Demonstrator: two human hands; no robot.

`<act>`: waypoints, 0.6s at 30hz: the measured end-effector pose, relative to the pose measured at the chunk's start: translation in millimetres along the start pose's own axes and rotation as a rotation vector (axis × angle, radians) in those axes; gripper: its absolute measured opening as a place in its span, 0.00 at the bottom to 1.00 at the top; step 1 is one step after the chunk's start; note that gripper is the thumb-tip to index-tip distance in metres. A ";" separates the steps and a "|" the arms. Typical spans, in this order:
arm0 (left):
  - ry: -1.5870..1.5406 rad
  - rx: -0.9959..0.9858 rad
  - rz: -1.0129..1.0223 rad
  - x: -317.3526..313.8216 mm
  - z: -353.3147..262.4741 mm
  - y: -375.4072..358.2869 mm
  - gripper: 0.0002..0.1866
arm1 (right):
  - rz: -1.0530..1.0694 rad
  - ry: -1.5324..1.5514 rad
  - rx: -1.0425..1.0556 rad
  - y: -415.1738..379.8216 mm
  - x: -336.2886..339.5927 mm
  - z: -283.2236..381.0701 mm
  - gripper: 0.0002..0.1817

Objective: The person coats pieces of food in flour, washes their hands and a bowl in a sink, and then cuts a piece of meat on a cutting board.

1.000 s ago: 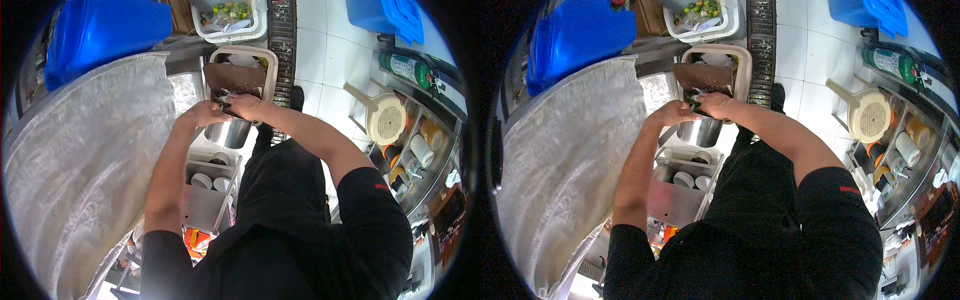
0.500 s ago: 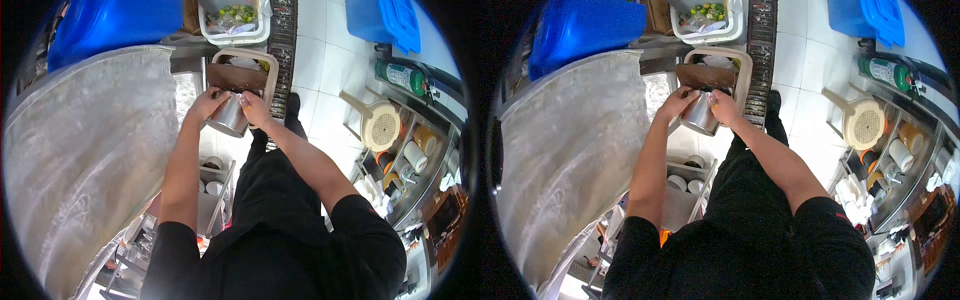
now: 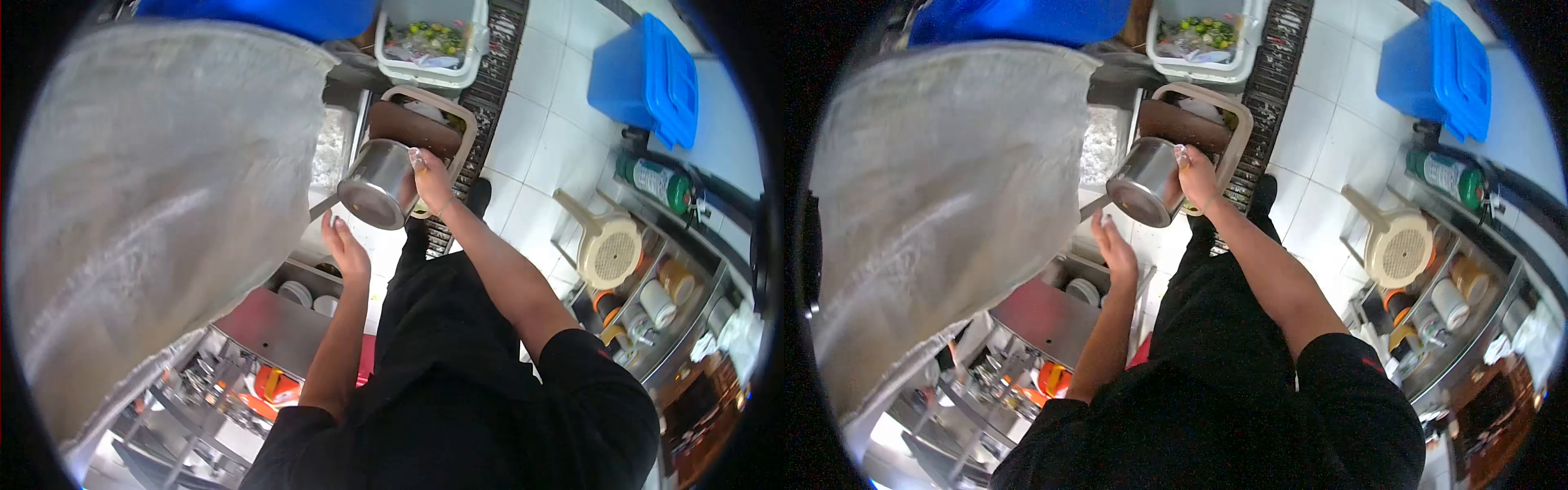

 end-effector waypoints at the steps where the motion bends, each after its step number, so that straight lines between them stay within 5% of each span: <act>1: -0.032 0.068 0.010 -7.8 24.4 -0.6 0.28 | 0.004 0.001 -0.026 0.3 -2.5 -3.6 0.17; 5: -0.114 0.074 0.082 -56.2 44.4 -3.9 0.39 | 0.000 0.018 0.010 3.9 -0.5 -10.4 0.16; 6: 0.032 -0.171 0.129 -62.6 51.6 2.8 0.38 | 0.012 0.044 -0.024 4.5 0.5 -10.1 0.16; 8: -0.129 0.113 0.288 -73.6 56.4 3.1 0.32 | 0.038 0.088 -0.096 5.3 0.7 -9.8 0.17; 11: 0.088 0.032 0.303 -78.7 69.7 5.2 0.24 | -0.034 0.259 -0.231 7.2 -3.1 -5.7 0.17; 14: 0.307 -0.249 0.368 -94.5 86.4 12.5 0.27 | -0.044 0.396 -0.289 7.7 -1.1 -0.6 0.17; 18: 0.043 -0.225 0.337 -108.1 70.3 12.1 0.26 | -0.090 0.582 -0.288 4.4 -0.5 14.0 0.18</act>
Point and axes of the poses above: each hand's wrist, its own y-axis towards the middle knuckle, its own x-axis out of the back of the hand, z = x × y, the point moved 1 cm from there along y, towards the middle knuckle, and after that the axes turned 8 degrees about x, right-handed, at the moved point
